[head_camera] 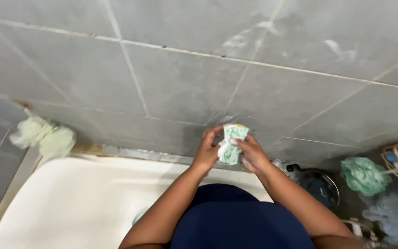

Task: The person cleans the bathroom wall tiles by scrubbing them with a sponge.

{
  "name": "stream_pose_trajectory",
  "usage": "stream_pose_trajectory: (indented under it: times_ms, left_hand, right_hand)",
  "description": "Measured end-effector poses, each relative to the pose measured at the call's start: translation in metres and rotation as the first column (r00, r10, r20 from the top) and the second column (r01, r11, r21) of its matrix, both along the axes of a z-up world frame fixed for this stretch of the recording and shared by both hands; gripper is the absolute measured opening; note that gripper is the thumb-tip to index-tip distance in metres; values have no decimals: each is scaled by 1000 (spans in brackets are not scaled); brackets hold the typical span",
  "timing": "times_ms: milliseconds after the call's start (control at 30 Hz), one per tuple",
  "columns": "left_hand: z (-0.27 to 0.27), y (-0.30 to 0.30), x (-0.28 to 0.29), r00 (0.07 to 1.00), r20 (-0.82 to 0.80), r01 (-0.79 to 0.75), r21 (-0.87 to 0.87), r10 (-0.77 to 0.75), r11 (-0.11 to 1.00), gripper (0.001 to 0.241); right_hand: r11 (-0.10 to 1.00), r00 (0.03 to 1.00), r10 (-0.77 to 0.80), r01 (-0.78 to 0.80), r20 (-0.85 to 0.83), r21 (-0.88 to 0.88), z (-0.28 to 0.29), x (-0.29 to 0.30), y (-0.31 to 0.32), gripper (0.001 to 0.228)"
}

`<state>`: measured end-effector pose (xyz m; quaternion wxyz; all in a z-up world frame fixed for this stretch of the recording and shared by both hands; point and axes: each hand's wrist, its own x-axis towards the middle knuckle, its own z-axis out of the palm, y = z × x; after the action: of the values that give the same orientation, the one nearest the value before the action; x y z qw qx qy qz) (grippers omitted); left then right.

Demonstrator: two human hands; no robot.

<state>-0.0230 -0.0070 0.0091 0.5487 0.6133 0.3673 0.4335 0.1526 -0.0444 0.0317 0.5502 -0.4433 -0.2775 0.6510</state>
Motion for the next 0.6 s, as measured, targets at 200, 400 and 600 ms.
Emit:
stream_pose_trajectory:
  times_ms: [200,400,600]
  left_hand:
    - [44,22,-68,990,-63,-103,294,127,950,68]
    - [112,70,-141,909,-178,-252,488,378,836,78]
    - [167,116,-194,850,-213,-319,520,482,793,73]
  right_hand:
    - [657,706,-424,-191,567,730,91,-41,40,49]
    - [213,34,-972,-287,232,934,192,-23,108,39]
    - [435,-340,-870,-871,357,231,80,-45,130,27]
